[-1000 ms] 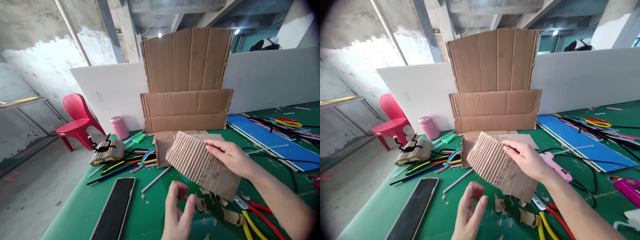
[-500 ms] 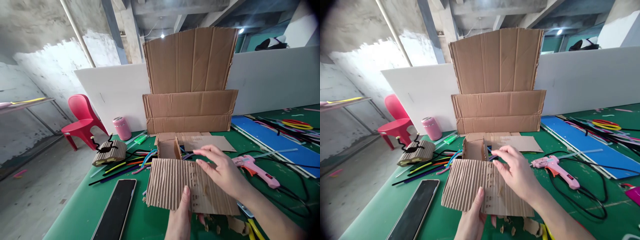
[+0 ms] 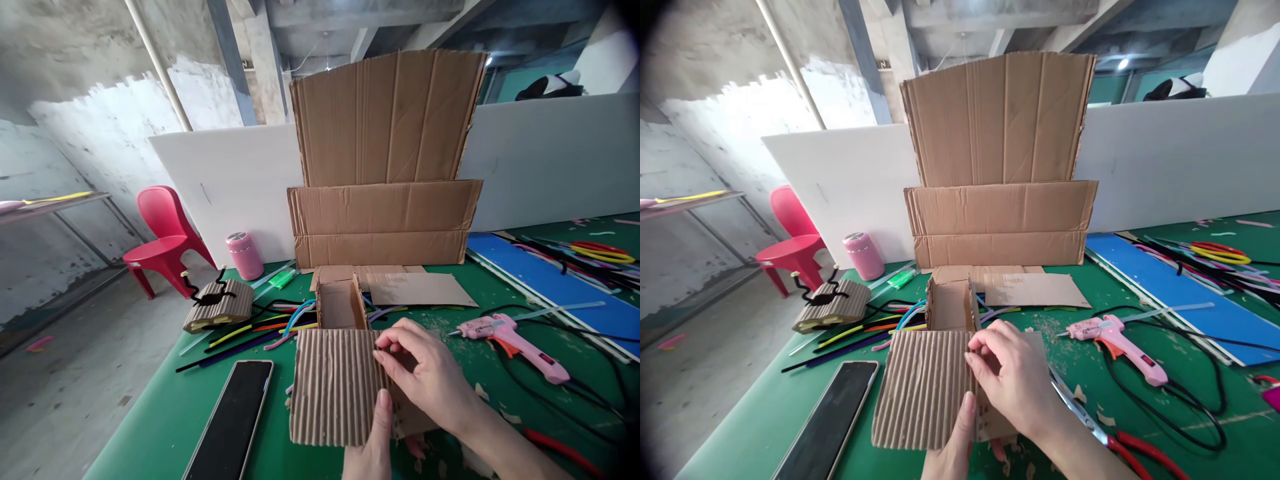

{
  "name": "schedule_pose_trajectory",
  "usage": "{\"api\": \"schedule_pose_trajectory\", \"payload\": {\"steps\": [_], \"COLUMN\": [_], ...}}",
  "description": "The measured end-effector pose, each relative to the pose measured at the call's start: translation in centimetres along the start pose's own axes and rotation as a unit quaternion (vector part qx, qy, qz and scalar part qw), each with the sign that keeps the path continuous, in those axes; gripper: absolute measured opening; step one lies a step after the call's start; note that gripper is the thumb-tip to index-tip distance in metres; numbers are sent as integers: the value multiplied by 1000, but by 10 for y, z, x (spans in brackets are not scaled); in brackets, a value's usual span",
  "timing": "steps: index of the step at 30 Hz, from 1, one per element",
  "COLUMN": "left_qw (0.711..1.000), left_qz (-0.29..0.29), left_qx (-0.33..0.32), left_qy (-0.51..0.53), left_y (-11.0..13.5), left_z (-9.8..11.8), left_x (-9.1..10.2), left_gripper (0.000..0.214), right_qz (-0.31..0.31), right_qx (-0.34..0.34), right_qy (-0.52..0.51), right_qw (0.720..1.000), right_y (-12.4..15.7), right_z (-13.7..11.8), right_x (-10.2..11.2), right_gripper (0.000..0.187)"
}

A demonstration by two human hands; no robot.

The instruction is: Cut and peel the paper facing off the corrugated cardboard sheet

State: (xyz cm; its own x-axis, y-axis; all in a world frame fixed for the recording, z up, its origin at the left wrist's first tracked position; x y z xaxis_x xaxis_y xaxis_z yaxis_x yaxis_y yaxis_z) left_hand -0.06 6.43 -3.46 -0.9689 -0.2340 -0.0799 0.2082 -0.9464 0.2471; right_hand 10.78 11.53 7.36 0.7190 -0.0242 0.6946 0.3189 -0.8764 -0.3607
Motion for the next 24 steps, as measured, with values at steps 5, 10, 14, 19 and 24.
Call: {"api": "schedule_pose_trajectory", "payload": {"steps": [5, 10, 14, 19, 24], "left_qw": [999, 999, 1000, 996, 999], "left_qz": [32, 36, 17, 56, 18], "left_qx": [41, 31, -7, -56, -39], "left_qy": [4, -1, -25, -48, -4], "left_y": [6, 9, 11, 13, 11], "left_z": [5, 8, 10, 16, 15], "left_x": [-3, -3, -7, -5, -8], "left_gripper": [57, 48, 39, 40, 44], "right_qz": [-19, -30, -60, -103, -107], "right_qx": [17, -6, -26, -15, 24], "right_qy": [27, 87, 142, 216, 251], "right_qw": [999, 996, 988, 971, 962], "right_y": [-4, -6, -9, -16, -16], "right_z": [-5, -6, -10, -19, -23], "right_x": [2, 1, -1, 0, -6], "right_gripper": [7, 9, 9, 13, 14]}}
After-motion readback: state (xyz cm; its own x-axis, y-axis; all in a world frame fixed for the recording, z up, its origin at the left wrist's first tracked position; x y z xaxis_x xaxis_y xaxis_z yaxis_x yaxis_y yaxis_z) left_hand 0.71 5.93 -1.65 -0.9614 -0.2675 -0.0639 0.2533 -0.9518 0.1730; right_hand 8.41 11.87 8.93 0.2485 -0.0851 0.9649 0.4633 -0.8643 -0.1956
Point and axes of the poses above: each hand's wrist, its own y-axis away from the middle knuckle, its own x-axis out of the back of the hand, z = x × y, the point moved 6 cm from there along -y, towards the middle knuckle, and after that the axes turned 1 degree about -z, right-handed, at the moved point
